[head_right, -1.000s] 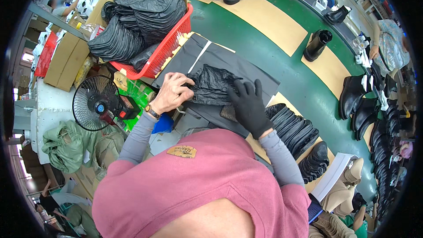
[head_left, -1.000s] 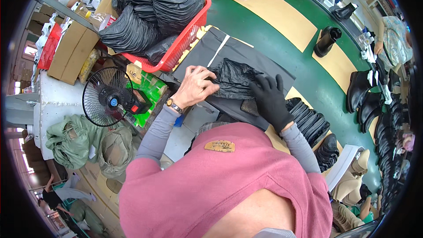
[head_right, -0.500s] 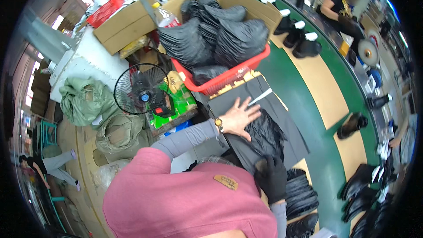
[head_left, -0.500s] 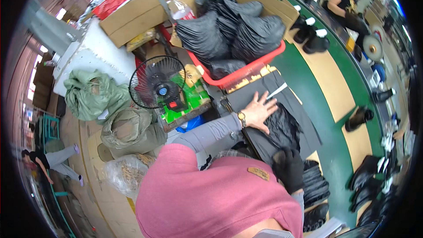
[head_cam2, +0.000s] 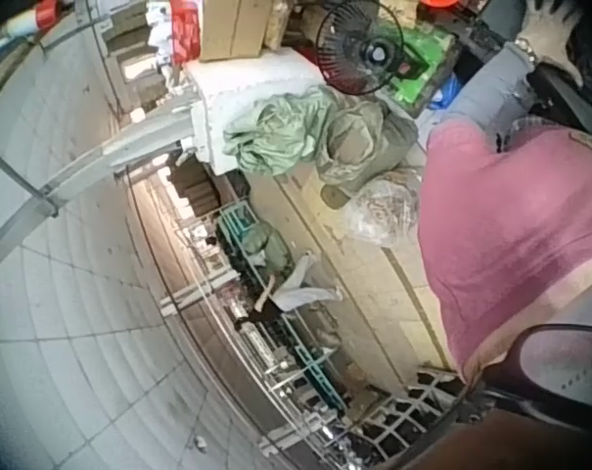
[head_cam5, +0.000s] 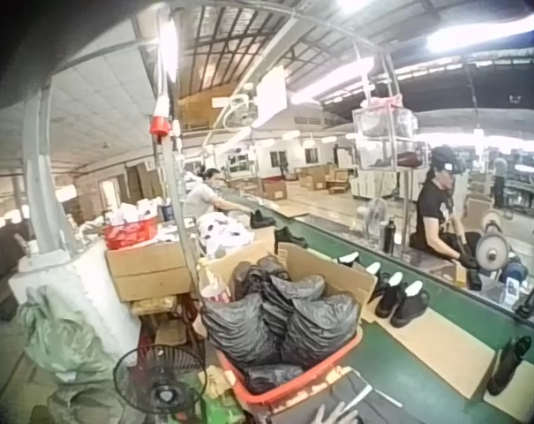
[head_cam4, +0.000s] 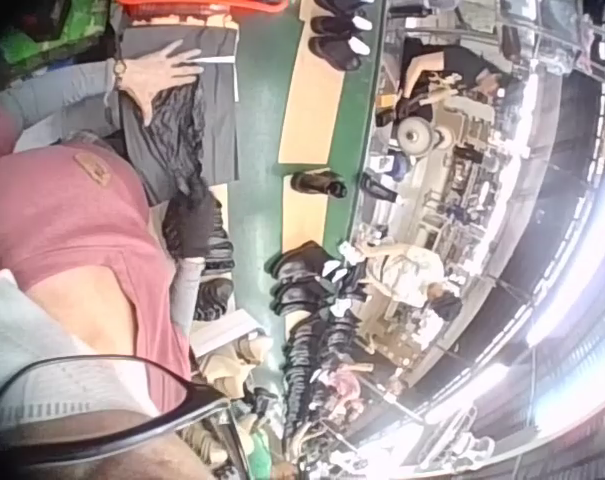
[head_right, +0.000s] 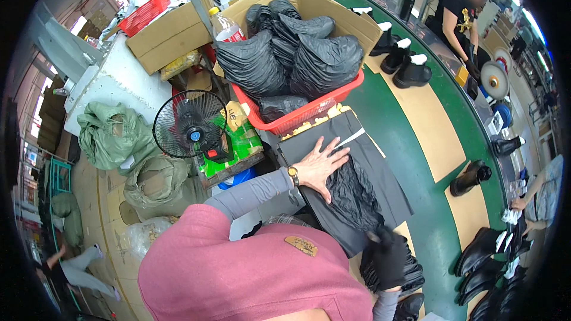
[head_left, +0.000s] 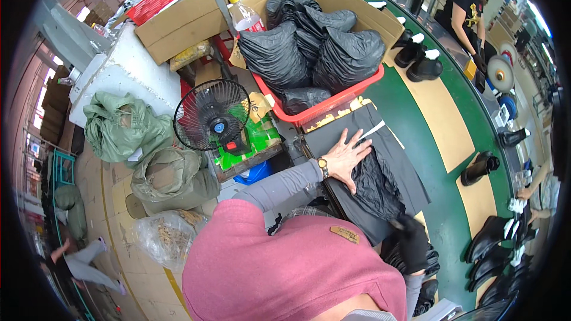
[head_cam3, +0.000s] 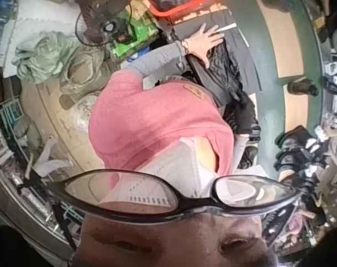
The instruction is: Sorting and trimming shoe upper components at a manufacturing station.
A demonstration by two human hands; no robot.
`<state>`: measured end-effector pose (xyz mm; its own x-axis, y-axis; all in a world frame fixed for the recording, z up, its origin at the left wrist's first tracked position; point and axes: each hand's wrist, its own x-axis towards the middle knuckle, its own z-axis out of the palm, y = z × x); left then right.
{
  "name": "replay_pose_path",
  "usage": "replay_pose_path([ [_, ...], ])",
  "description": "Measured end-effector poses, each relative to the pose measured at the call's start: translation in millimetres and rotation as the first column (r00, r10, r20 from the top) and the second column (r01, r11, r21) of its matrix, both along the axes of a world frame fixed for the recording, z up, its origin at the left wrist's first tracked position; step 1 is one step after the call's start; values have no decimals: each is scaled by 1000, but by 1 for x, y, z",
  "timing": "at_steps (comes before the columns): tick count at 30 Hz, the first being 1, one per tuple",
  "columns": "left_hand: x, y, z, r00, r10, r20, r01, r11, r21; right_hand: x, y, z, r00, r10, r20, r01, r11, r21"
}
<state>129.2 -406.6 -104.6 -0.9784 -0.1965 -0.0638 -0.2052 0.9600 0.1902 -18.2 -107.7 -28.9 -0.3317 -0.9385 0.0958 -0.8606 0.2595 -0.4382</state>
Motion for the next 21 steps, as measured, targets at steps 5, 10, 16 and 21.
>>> replay_pose_path([
  [5,-9,-5,8,998,-47,52,50,997,-56,-4,-19,45,945,-214,249,291,896,-334],
  [10,-16,-5,11,996,-53,75,58,996,-68,28,-85,-14,969,21,-247,-46,994,-97],
  [16,-9,-8,23,1000,-13,12,12,999,40,38,-88,-64,990,82,-113,-79,996,37],
  [21,0,-11,57,875,120,-468,-113,993,43,22,-88,-36,995,80,-60,-86,991,-101],
])
